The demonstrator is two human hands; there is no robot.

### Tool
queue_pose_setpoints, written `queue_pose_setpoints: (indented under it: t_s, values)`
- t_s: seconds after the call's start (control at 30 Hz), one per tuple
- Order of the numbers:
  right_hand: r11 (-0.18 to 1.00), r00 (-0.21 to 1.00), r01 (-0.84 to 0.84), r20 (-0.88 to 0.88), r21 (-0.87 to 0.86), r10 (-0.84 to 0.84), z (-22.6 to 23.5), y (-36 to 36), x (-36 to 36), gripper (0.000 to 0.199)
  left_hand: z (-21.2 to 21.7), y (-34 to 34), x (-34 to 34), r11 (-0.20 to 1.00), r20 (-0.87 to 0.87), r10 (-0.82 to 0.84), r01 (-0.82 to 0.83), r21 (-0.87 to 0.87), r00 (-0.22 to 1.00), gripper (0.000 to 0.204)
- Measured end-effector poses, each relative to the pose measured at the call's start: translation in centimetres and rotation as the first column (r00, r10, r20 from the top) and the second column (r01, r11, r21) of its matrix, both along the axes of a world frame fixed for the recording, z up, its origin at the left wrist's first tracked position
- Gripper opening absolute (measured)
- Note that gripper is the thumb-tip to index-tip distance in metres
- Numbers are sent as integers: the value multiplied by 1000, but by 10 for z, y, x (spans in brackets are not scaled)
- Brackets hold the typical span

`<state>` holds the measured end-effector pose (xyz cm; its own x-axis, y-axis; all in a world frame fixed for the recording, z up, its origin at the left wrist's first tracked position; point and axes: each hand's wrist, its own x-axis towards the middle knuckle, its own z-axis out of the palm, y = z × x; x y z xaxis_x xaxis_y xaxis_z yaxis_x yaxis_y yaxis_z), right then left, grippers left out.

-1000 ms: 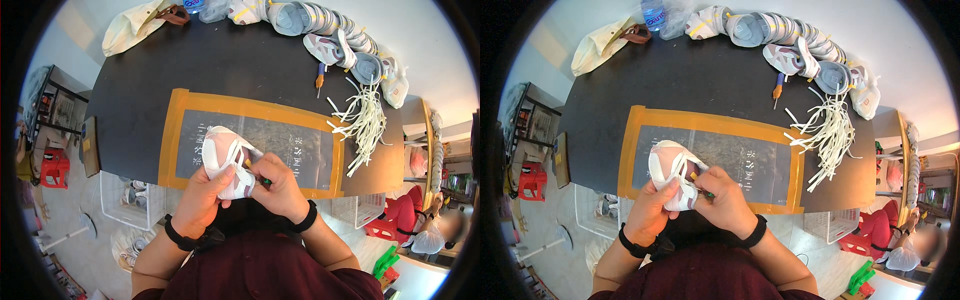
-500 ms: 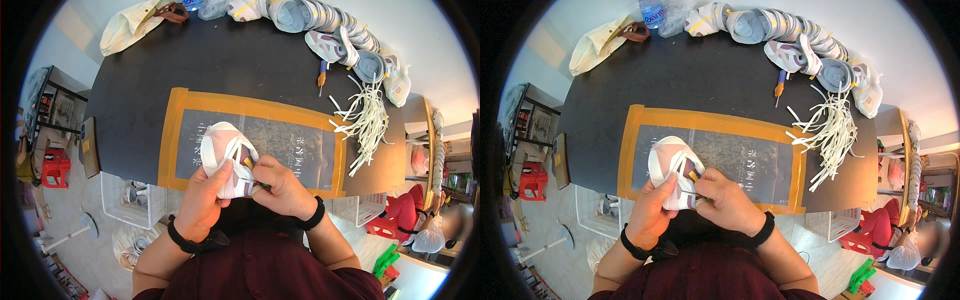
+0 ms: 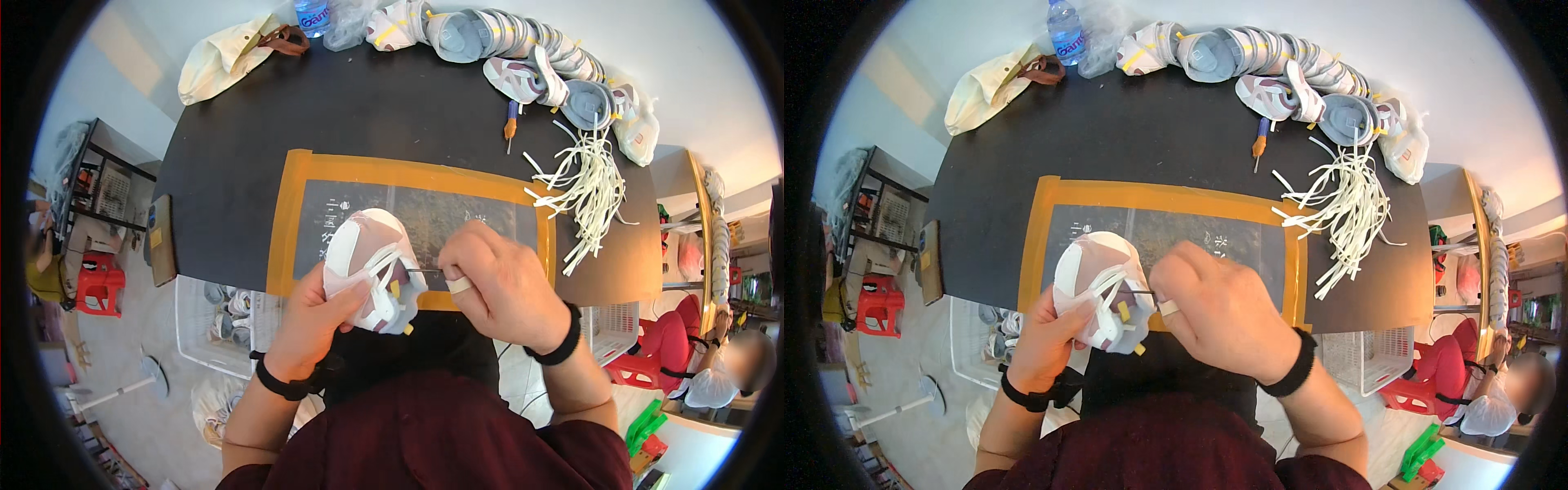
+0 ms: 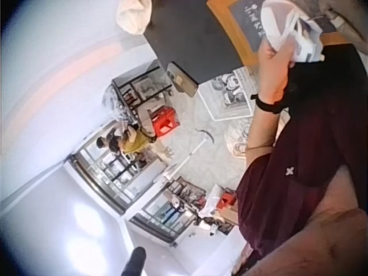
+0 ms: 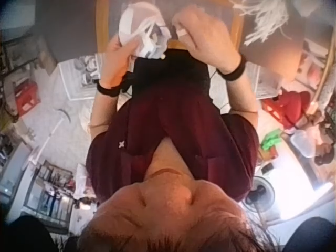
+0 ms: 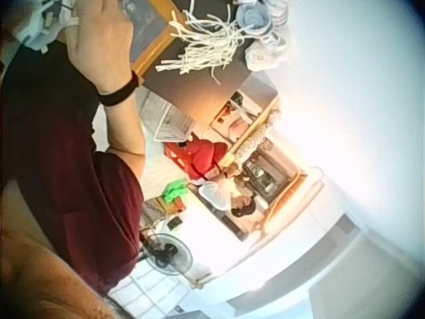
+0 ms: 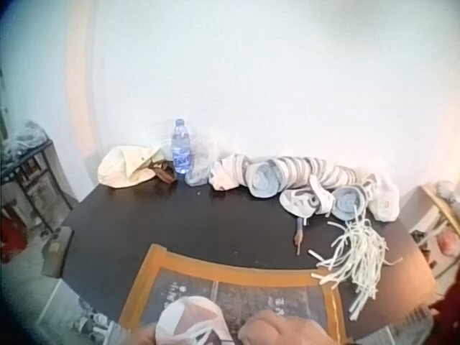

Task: Manually assembling or prepping a white and pink shoe upper/lining component.

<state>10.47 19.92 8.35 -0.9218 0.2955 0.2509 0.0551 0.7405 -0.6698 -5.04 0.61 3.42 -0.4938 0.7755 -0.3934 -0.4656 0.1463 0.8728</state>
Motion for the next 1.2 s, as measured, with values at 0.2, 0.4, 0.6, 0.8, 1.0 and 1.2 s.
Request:
queue_pose_setpoints:
  t_s: [0.2, 0.4, 0.6, 0.8, 1.0, 1.2]
  values:
    - [908, 981, -112, -101, 404, 166, 16, -5, 6, 19, 18, -12, 5, 994, -10, -78, 79, 80, 997, 30]
    - [836, 980, -34, -147, 547, 136, 13, -20, 24, 17, 11, -16, 16, 975, 235, -149, 103, 196, 961, 36]
    - [886, 973, -120, -125, 448, 195, 7, -17, 33, 16, 14, -17, 26, 967, 249, -206, 159, 198, 946, 37]
    - [871, 981, -87, -108, 483, 158, 6, -17, 43, 16, 12, -15, 29, 964, 234, -247, 214, 158, 940, 38]
    - [909, 952, -188, -157, 373, 261, -3, -26, 40, 17, 7, -12, 33, 956, 272, -278, 239, 168, 921, 39]
    - [948, 962, -184, -152, 259, 228, -20, -21, 38, 15, 1, -10, 32, 962, 329, -257, 208, 178, 908, 40]
